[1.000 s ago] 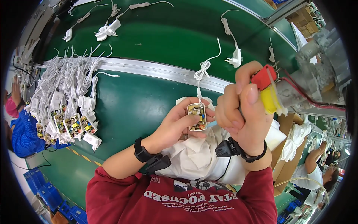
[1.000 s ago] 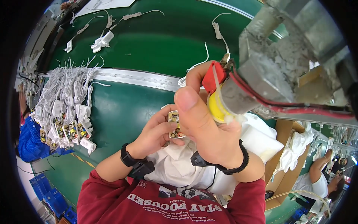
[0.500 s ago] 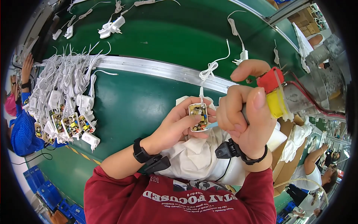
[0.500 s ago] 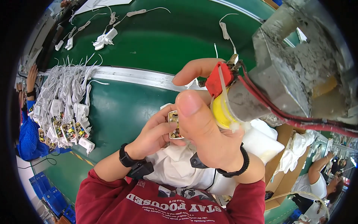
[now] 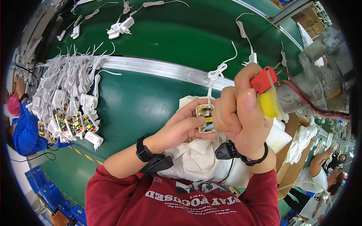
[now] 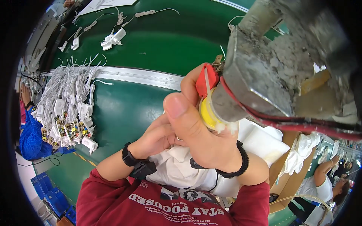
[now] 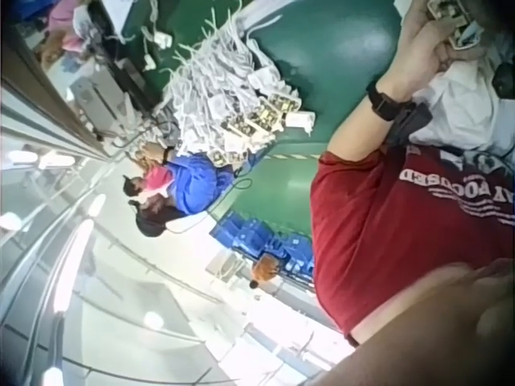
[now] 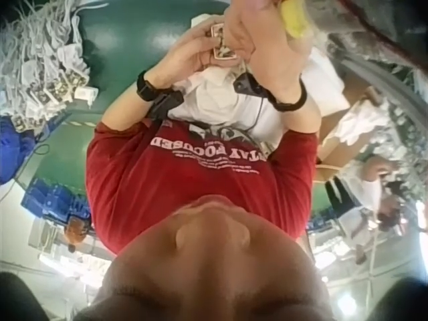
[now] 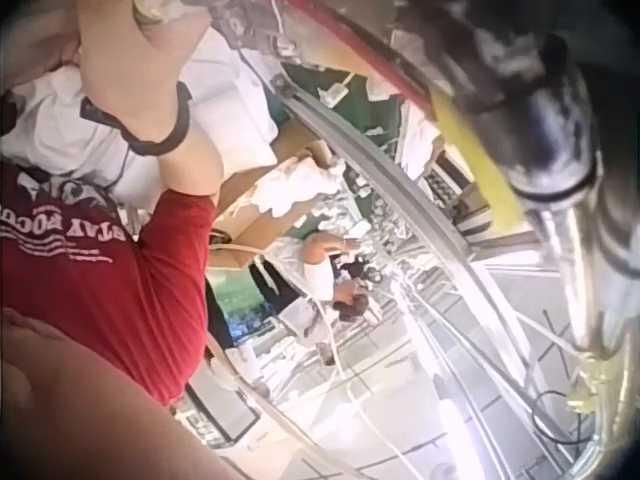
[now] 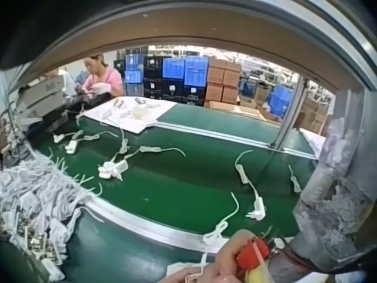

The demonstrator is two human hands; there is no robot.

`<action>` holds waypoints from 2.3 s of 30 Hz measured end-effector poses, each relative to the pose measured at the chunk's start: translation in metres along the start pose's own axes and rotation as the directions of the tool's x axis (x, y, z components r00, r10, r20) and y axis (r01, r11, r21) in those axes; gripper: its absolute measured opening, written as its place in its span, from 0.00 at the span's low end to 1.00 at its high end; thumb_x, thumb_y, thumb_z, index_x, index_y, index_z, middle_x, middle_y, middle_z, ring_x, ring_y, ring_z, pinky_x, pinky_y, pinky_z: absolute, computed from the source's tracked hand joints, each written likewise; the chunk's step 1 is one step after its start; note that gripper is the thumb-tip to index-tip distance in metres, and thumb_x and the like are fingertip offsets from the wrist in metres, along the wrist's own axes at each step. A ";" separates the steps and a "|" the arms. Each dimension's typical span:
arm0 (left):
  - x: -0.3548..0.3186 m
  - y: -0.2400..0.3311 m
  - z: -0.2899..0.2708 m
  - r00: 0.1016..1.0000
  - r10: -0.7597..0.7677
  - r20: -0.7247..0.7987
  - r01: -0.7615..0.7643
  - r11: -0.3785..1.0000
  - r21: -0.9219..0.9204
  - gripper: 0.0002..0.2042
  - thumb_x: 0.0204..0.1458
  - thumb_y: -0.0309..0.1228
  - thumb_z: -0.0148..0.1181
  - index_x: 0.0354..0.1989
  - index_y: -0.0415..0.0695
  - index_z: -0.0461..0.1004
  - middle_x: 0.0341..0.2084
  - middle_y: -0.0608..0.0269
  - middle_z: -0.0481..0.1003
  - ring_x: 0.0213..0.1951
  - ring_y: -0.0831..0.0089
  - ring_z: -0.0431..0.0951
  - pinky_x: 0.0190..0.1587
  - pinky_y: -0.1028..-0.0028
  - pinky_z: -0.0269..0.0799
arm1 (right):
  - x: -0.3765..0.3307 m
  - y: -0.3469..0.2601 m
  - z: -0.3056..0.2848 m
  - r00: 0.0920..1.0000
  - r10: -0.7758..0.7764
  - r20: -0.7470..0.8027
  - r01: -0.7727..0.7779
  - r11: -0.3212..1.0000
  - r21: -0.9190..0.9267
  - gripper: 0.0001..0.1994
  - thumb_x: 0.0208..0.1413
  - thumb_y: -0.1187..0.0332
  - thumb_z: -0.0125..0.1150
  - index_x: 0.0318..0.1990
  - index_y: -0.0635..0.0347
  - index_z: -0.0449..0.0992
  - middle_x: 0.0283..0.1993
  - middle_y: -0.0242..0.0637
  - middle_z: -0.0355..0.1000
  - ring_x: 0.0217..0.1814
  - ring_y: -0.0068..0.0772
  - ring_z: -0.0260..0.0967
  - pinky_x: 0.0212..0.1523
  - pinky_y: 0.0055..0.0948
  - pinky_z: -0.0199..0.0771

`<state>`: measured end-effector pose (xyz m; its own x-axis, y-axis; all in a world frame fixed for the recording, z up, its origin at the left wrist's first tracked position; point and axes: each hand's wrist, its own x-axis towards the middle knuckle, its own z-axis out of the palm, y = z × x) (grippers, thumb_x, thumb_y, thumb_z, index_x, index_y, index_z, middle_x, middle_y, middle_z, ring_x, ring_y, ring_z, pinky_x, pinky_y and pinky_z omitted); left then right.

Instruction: The person picks up a power adapter, applies glue to the internal components using a dispenser, and places the adapter back onto the conveyor belt. This sequence is repeated for several adapters, with the person occasionally moving a white cloth aside to reach the work area.

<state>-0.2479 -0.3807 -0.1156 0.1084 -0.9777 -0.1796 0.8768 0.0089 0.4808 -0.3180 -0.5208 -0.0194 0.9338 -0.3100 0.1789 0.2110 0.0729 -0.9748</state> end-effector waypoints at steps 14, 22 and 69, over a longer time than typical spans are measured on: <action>0.004 0.000 -0.002 1.000 -0.009 0.003 0.009 1.000 -0.030 0.22 0.63 0.26 0.40 0.66 0.44 0.51 0.58 0.56 0.61 0.58 0.66 0.68 0.59 0.59 0.71 | 0.003 -0.003 -0.002 1.000 0.016 -0.019 -0.016 1.000 0.003 0.18 0.65 0.52 0.47 0.43 0.58 0.55 0.13 0.26 0.52 0.10 0.15 0.45 0.12 0.20 0.47; 0.006 0.000 -0.005 1.000 -0.017 0.002 0.017 0.998 -0.060 0.22 0.62 0.25 0.41 0.65 0.44 0.52 0.57 0.54 0.63 0.57 0.67 0.69 0.58 0.61 0.71 | 0.006 -0.006 -0.004 0.997 0.028 -0.070 -0.026 0.999 0.022 0.18 0.66 0.53 0.44 0.45 0.60 0.55 0.13 0.26 0.51 0.10 0.16 0.46 0.12 0.20 0.47; -0.008 0.052 0.017 0.989 0.144 -0.032 0.007 0.176 0.984 0.06 0.56 0.30 0.55 0.39 0.44 0.74 0.28 0.57 0.74 0.32 0.63 0.75 0.32 0.70 0.68 | 0.020 -0.019 -0.016 0.970 0.049 -0.240 -0.006 0.984 0.179 0.10 0.63 0.63 0.54 0.40 0.60 0.64 0.16 0.23 0.56 0.14 0.13 0.50 0.15 0.18 0.50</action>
<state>-0.2117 -0.3759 -0.0746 0.2487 -0.9590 -0.1362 -0.3058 -0.2111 0.9284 -0.3085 -0.5438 0.0001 0.8464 -0.5242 0.0935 0.2542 0.2434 -0.9360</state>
